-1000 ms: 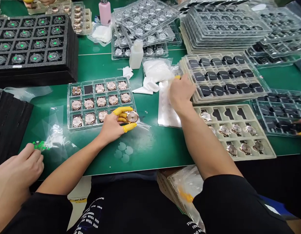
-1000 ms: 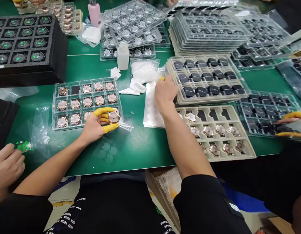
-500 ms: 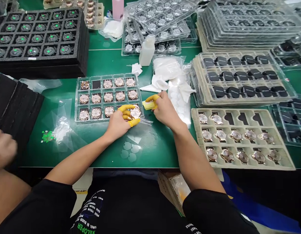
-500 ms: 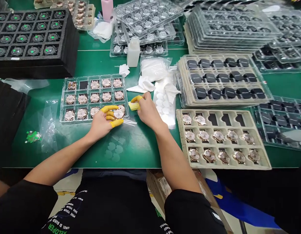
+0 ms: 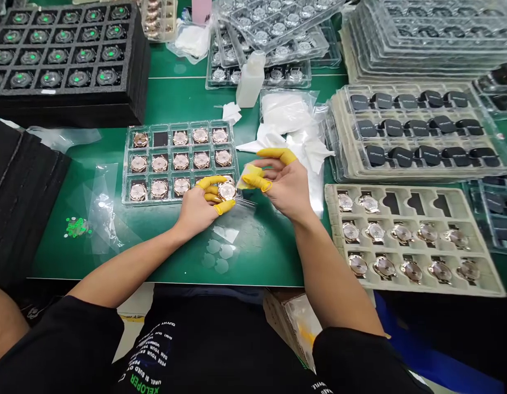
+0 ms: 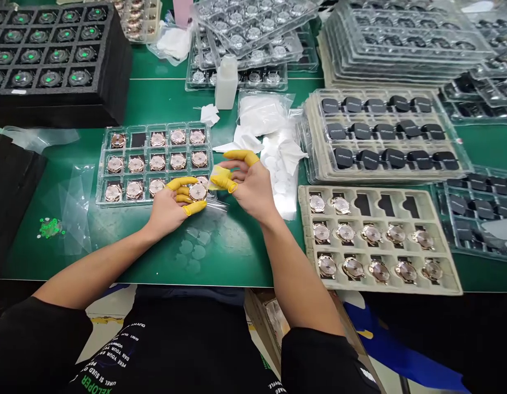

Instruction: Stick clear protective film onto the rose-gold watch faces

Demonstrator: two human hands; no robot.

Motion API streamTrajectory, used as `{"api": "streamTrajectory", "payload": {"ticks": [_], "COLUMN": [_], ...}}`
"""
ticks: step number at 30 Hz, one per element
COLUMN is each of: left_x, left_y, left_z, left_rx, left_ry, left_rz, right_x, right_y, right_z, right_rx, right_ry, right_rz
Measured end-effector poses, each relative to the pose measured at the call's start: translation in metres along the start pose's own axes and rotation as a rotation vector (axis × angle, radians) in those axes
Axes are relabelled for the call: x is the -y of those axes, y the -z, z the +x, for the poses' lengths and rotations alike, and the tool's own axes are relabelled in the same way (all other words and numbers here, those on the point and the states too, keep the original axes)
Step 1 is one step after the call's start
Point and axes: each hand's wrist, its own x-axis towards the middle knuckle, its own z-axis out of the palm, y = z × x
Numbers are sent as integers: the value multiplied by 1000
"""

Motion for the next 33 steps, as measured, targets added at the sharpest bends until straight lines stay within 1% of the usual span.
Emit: {"api": "streamTrajectory", "payload": {"ticks": [4,6,8,10,12,14,16,18,19,21,23,27,29,33], "left_x": [-1,-2,-3,-3,-3,-2,0,1,1,2,3,5,5,5], "left_y": [-1,-1,-1,-1,-2,-2,-2,-2,-2,-2,-2,-2,-1,0], "left_z": [-1,-1,-2,-2,-2,-2,-2,-3,-3,-4,-4,-4,-4,-6], "left_rx": [9,23,26,17,7,6,10,9,7,10,20,34,38,43], "left_ry": [-10,-4,0,-6,-10,-6,-4,-6,-8,-7,-5,-6,-5,-31], "left_rz": [-29,-53,-56,-32,-4,4,0,-1,-1,-5,-22,-51,-47,13], "right_x": [12,14,12,9,6,6,7,7,7,5,0,-8,-11,-15], "right_y": [-7,-8,-8,-8,-6,-3,0,3,3,0,-4,-13,-16,-20], "right_z": [-9,-11,-12,-11,-11,-11,-12,-12,-12,-12,-11,-8,-7,-8], "right_rx": [108,167,192,163,112,88,84,75,76,105,156,216,213,151], "right_ry": [-57,-89,-75,0,142,330,508,637,690,776,826,838,838,874], "right_rz": [95,101,91,77,4,-182,-436,-624,-670,-688,-681,-706,-711,-708]}}
